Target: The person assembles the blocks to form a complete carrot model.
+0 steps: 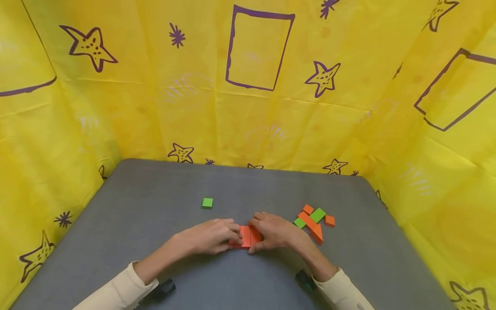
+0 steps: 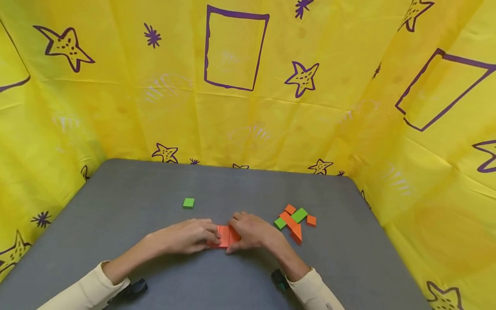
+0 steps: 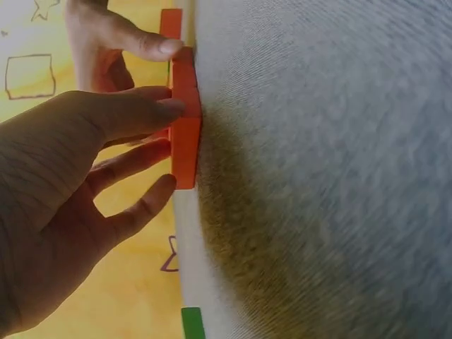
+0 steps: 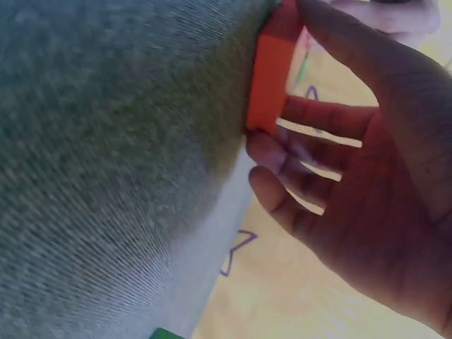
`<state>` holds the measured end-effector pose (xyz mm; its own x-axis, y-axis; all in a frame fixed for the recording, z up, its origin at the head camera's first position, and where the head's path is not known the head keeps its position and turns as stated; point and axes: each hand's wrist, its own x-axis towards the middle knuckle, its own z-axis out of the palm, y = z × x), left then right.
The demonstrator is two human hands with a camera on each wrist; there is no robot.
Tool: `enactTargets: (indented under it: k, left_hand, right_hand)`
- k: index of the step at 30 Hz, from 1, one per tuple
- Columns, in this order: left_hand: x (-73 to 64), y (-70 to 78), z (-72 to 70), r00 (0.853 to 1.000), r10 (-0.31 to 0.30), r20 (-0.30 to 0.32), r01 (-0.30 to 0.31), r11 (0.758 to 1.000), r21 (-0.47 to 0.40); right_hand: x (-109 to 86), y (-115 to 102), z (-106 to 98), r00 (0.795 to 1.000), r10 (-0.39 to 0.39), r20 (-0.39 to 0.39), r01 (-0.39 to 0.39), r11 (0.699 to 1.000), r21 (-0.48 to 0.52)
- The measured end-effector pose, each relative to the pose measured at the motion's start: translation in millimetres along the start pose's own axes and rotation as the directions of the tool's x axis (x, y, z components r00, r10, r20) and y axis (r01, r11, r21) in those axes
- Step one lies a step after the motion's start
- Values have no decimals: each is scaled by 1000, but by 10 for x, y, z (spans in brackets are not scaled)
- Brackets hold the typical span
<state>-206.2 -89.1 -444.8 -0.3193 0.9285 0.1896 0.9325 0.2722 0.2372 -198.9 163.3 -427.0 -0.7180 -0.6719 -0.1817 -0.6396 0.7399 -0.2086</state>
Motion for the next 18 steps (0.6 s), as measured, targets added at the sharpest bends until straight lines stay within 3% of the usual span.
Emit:
enactTargets:
  k: [4,9,14,18]
  left_hand:
    - [-26,-6,-43,999,17,36,-19,998,52]
    - [-55,-23,-27,997,53,51,-57,996,72]
    - [-66,-22,24,998,39,40,-40,999,16]
    - [-58,-12,33,999,-6,47,7,1000,-27]
  right_hand:
    - [-62,97,-128,1000,15,18,-17,996,89]
    - [-268,319,-455,994,78,-78,-68,989,128]
    - [-525,656,-785,969,184,-167,-152,971,185]
    - [-677,894,-866,944,237,-228,-197,963,186]
